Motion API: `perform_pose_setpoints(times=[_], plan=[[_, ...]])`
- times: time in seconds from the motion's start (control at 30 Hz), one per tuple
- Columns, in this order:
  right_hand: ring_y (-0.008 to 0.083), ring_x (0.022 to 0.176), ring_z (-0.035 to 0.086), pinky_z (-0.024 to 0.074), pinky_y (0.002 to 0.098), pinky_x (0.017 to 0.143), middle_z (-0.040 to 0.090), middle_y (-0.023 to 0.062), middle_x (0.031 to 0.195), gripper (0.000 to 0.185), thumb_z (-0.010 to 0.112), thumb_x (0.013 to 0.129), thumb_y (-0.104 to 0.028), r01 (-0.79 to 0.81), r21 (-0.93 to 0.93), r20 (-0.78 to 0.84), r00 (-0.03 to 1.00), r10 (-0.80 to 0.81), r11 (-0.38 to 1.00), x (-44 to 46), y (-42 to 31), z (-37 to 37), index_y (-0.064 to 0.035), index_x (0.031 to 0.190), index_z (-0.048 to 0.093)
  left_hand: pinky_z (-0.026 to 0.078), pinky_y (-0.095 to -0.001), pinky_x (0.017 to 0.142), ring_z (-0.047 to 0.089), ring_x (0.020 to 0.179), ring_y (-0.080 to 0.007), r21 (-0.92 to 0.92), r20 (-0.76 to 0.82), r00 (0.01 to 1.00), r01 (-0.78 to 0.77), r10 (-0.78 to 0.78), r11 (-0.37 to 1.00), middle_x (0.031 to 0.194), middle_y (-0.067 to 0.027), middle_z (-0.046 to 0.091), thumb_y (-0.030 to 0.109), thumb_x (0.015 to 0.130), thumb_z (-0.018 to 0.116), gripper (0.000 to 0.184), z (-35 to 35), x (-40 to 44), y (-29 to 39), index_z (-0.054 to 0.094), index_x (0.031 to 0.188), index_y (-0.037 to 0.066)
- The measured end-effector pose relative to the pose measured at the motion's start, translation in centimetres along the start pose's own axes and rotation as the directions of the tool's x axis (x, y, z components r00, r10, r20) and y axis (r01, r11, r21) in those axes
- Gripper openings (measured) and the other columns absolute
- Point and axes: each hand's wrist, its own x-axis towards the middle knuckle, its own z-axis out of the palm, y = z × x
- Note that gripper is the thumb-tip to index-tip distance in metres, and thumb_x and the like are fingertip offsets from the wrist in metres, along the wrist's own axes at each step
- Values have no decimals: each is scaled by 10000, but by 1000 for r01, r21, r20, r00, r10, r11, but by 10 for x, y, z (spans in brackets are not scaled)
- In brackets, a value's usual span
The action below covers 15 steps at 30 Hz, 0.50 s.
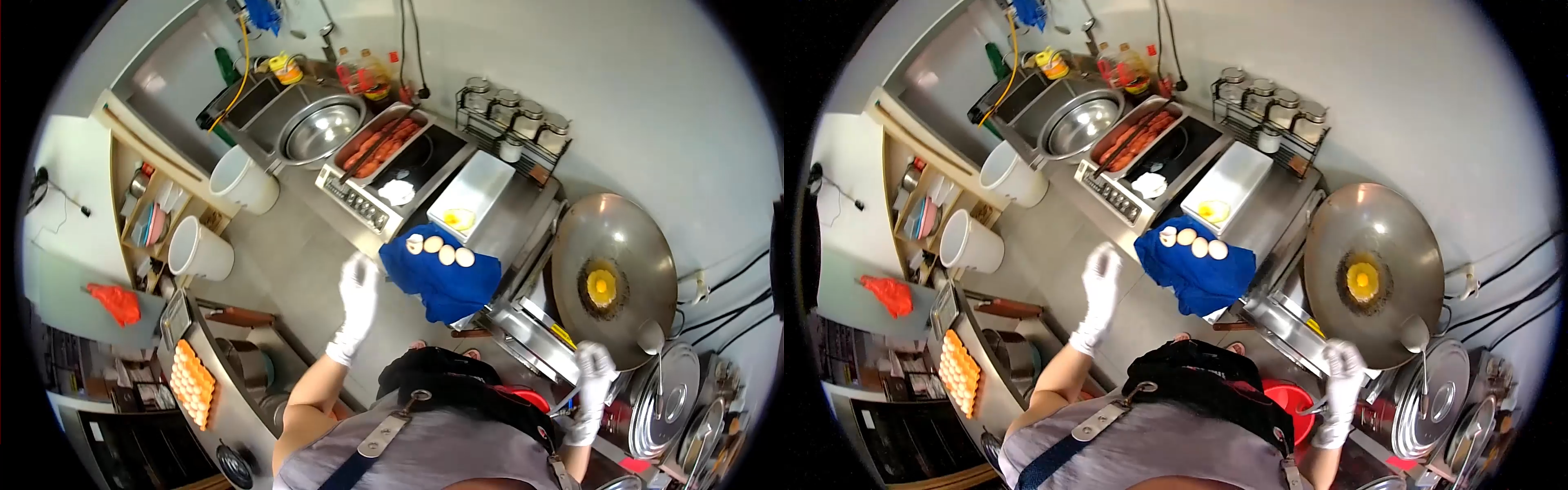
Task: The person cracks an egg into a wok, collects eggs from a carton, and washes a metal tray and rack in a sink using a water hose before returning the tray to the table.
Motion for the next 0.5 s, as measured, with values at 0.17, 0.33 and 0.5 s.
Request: perform_pose_setpoints(times=[0.17, 0.33, 0.5], plan=[[205, 827, 547, 443, 307, 784, 594, 96, 831, 75, 568, 790, 19, 514, -355, -198, 775, -600, 781, 34, -181, 28, 10, 852, 608, 458, -284, 806, 581, 864, -152, 423, -479, 644, -427, 597, 799, 937, -85, 640, 95, 873, 527, 157, -117, 35, 181, 658, 914, 19], [188, 676, 543, 465, 298, 594, 574, 84, 822, 172, 473, 865, -130, 997, 17, -395, 81, -915, 81, 41, -314, 91, -47, 969, 582, 461, -284, 673, 575, 751, -148, -61, -184, -32, -997, 982, -44, 857, 0, 610, 142, 900, 499, 239, -242, 22, 273, 584, 1104, 51], [192, 681, 544, 464, 303, 598, 576, 84, 824, 172, 475, 864, -132, 973, 157, -288, -118, -950, -168, 34, -376, 165, -48, 966, 586, 434, -248, 610, 554, 721, -118, 40, 254, -189, -978, 949, -205, 870, -1, 591, 202, 940, 476, 268, -280, -15, 330, 584, 1148, 74]])
